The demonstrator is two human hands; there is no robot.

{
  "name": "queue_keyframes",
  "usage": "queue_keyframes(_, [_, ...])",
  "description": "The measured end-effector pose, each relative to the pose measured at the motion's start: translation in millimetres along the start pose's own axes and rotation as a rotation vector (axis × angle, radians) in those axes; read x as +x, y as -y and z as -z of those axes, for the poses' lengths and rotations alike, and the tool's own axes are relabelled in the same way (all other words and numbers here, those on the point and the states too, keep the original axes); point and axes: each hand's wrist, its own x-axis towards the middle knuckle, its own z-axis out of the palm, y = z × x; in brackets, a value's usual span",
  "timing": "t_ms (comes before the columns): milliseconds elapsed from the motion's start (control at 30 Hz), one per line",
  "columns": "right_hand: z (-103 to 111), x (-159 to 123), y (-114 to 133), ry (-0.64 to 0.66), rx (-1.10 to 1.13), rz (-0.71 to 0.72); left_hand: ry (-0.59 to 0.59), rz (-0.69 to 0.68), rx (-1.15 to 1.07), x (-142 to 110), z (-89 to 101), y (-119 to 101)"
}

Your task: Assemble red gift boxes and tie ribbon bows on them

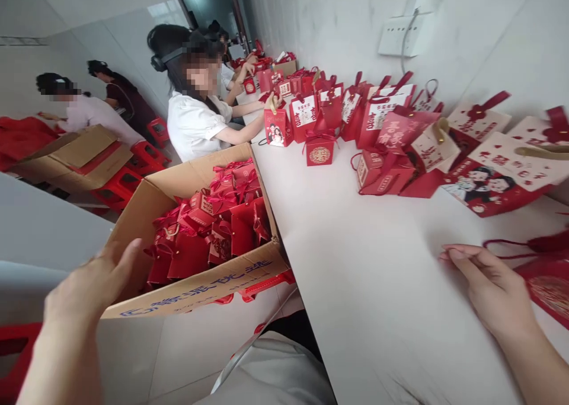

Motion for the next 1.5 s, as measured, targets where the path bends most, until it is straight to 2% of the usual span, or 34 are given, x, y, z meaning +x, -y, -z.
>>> queue_keyframes(33, [0.0,0.9,2.1,0.039,0.073,-0.024,-0.122,-0.004,-0.033,-11.5,6.3,-11.8])
queue_keyframes(67, [-0.3,1.9,4.1,0.064,0.121,-0.037,-0.231,-0.087,-0.114,-22.8,9.7,-26.9])
queue_keyframes(133, [-2.1,3.0,7.4,0.11,0.141,-0.025,-0.308,-0.374,-0.336,-43.6,8.6,-67.3])
queue_keyframes(200, [-5.2,1.8,11.4,0.115,0.12,0.045,-0.243,-0.679,-0.536,-62.3,1.2,-118.0])
queue_keyframes(267, [-8.0,-1.9,19.7,0.132,0.034,0.14,-0.077,-1.01,-0.664,-80.2,-6.6,-172.6])
queue_keyframes(367, [-2.7,-7.9,46.6,0.07,-0.051,0.198,0.133,-1.334,-0.812,-107.4,-10.6,-246.9])
queue_keyframes(400, [3.9,-8.8,59.4,0.016,-0.145,0.272,0.179,-1.419,-0.849,-116.0,-9.7,-268.3])
queue_keyframes(467, [26.2,-8.4,87.0,-0.121,-0.231,0.397,0.246,-1.563,-0.897,-130.9,-7.1,-307.2])
queue_keyframes(567, [78.4,-5.0,118.5,-0.352,-0.27,0.486,0.285,-1.699,-0.912,-145.3,-11.4,-361.9])
queue_keyframes(600, [97.5,-3.9,123.3,-0.429,-0.318,0.489,0.29,-1.723,-0.906,-147.8,-17.3,-379.8])
queue_keyframes(667, [131.4,-1.8,122.8,-0.486,-0.458,0.448,0.293,-1.746,-0.896,-149.9,-36.8,-413.1])
queue_keyframes(700, [144.0,-0.5,118.2,-0.494,-0.504,0.415,0.29,-1.738,-0.896,-149.9,-49.4,-427.2])
queue_keyframes(733, [152.7,1.2,111.6,-0.447,-0.537,0.376,0.284,-1.712,-0.9,-149.5,-62.6,-439.0])
queue_keyframes(800, [158.0,6.0,95.6,-0.318,-0.571,0.299,0.316,-1.682,-0.9,-148.8,-86.7,-454.2])
queue_keyframes(900, [143.5,14.9,76.6,-0.127,-0.652,0.228,0.39,-1.672,-0.932,-149.2,-105.9,-458.5])
queue_keyframes(1000, [123.0,18.7,75.8,0.028,-0.762,0.276,0.396,-1.663,-0.992,-149.5,-104.9,-452.8])
queue_keyframes(1100, [109.1,12.4,92.5,0.234,-0.563,0.295,0.439,-1.67,-1.048,-147.5,-97.0,-447.6])
queue_keyframes(1167, [103.4,4.8,108.1,0.256,-0.439,0.223,0.532,-1.739,-1.008,-146.5,-92.0,-444.3])
queue_keyframes(1233, [101.0,-2.9,123.5,0.205,-0.398,0.171,0.651,-1.815,-0.957,-147.8,-87.6,-440.7])
queue_keyframes(1333, [105.5,-11.1,141.1,0.158,-0.389,0.21,0.785,-1.817,-0.988,-153.7,-82.7,-436.9])
queue_keyframes(1400, [112.3,-13.2,146.7,0.147,-0.377,0.247,0.749,-1.755,-1.042,-157.5,-82.7,-438.3])
queue_keyframes(1500, [118.4,-9.9,143.3,0.13,-0.355,0.246,0.564,-1.634,-1.128,-159.8,-87.9,-447.5])
